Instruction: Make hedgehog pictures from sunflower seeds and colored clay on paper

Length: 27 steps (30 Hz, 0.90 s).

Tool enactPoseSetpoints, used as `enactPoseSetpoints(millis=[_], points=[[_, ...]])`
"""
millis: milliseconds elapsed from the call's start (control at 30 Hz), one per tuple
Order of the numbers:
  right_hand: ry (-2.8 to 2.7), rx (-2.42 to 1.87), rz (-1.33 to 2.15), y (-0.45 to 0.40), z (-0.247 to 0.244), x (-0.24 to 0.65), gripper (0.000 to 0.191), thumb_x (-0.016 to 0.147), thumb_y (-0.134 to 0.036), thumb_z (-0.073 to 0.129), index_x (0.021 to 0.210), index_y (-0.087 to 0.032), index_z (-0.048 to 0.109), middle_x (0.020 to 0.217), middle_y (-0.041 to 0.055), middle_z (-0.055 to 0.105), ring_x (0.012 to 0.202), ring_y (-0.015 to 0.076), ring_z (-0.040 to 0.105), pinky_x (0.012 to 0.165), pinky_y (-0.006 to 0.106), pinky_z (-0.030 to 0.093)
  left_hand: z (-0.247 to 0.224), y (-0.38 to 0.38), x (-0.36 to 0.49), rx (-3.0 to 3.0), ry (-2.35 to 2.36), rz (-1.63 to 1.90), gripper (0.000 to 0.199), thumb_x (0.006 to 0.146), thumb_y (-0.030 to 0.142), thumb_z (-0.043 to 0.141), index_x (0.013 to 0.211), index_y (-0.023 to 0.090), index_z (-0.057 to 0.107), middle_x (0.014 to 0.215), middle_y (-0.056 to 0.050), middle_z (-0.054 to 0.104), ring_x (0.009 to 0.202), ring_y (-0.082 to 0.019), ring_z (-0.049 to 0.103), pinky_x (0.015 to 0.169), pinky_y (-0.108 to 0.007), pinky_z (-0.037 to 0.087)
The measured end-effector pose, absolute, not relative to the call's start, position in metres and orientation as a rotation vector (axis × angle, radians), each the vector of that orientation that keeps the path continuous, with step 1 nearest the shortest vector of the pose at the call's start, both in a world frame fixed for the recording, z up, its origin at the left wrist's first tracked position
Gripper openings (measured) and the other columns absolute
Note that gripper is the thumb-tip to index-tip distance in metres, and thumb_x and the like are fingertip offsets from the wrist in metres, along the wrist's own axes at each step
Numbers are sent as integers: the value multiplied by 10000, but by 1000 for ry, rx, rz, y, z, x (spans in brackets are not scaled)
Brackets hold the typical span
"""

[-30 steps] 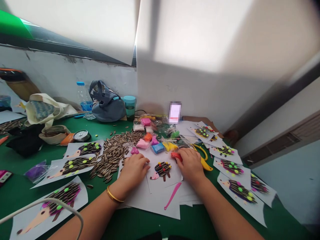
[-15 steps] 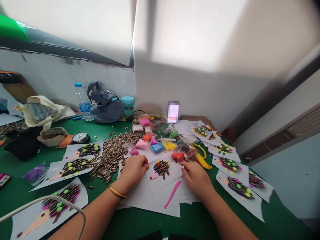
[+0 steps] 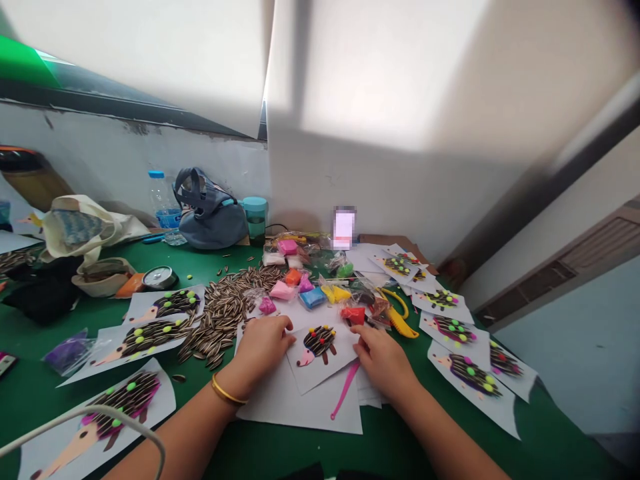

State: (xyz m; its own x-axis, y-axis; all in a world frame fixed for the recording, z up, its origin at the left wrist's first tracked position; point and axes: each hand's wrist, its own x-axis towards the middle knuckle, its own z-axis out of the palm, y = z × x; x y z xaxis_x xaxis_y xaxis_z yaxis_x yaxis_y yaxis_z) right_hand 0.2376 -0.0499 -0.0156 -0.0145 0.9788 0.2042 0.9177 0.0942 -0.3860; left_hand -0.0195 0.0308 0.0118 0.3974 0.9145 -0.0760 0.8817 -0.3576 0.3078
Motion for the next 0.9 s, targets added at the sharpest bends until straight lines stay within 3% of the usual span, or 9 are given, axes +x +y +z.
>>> enactPoseSetpoints(millis=[167,300,500,633,733,900], points=[[-1832,-1815,369,-54,-11,232,344,864,-222,483,1175,-241,630,888,25,664,757,196,636,667,309,492,15,33,-26,2372,1544,75,138,835,338,631,860,236,722,891,-57,746,894,-255,674,787,-338,417],[-1753,-1747,494,-51,-11,228,360,814,-226,504,1142,-217,651,824,22,634,721,191,620,680,315,510,15,35,-31,2355,1538,39,158,851,341,598,866,240,718,873,-57,749,864,-249,681,747,-318,419],[-1529,-1677,834,-46,-11,225,358,768,-273,569,1111,-202,644,1019,59,644,655,147,613,606,284,510,18,36,-37,2304,1513,12,152,840,344,597,860,251,716,881,-42,747,819,-227,671,681,-288,403],[-1467,-1691,895,-39,-15,223,298,811,-320,557,1073,-199,632,971,45,681,656,154,628,596,278,499,19,37,-41,2276,1507,-1,131,824,341,609,843,256,707,877,-30,740,805,-218,662,634,-275,379],[-1546,-1716,874,-32,-19,223,297,802,-242,553,1087,-203,626,875,21,685,638,152,623,554,249,467,21,37,-42,2268,1494,-12,121,811,335,612,828,261,705,862,-20,738,791,-211,656,624,-269,369],[-1792,-1774,818,-30,-15,220,472,760,-122,575,1220,-220,612,807,-2,657,635,140,599,557,222,428,22,38,-43,2265,1483,-28,127,801,328,608,835,252,704,875,-33,735,795,-217,650,618,-275,362]])
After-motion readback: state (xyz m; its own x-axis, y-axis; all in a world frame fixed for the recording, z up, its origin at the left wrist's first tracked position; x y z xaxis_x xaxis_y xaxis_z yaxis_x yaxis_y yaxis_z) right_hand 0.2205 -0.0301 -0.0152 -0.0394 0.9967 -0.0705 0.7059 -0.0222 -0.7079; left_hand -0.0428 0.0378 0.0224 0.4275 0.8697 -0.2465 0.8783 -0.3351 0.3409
